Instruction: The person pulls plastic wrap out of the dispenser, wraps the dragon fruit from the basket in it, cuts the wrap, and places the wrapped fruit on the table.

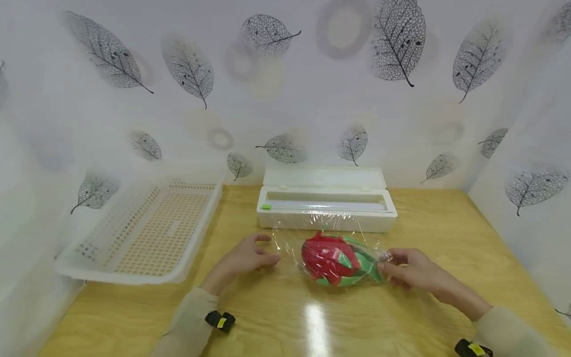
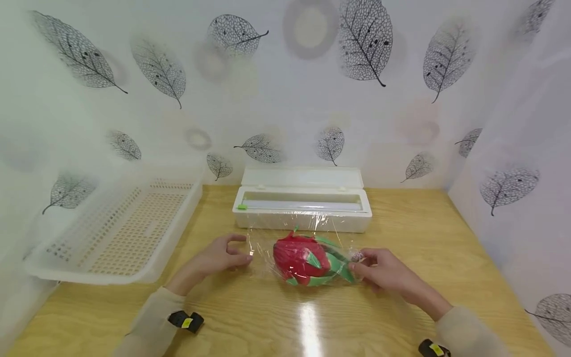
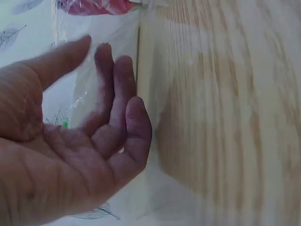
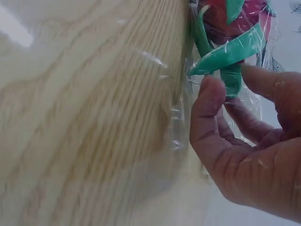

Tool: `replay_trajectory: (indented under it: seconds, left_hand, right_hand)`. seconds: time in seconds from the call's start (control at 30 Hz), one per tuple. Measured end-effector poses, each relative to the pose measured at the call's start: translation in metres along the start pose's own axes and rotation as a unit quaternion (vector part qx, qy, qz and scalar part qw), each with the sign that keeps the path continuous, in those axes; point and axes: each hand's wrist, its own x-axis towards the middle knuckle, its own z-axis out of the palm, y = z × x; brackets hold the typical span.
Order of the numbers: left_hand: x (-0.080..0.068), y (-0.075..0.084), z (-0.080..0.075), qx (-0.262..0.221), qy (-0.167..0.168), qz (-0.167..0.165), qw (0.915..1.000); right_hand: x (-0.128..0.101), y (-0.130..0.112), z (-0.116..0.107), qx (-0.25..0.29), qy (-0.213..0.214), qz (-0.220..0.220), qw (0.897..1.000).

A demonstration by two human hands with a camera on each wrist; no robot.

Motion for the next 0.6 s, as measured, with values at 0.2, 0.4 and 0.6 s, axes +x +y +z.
replay_trajectory:
  seconds: [0.2,0.4,0.6]
  left_hand:
    - [-0.016,0.030,0.004,0.079,0.102,0.086,0.9879]
    - [-0.012,0.044,0.024,0.113,-0.005,0.167,0.9794]
    - [-0.002,0.035,0.039,0.041,-0.070,0.154,0.9848]
  right_hand:
    - [0.003,-0.003,0.005,-0.039,0.023,-0.061,0.997]
    - [0.004,-0.007,0.006,-0.093,0.044,-0.093,0.990]
    - [0.003,-0.005,0.011,-0.096,0.046,-0.104,0.989]
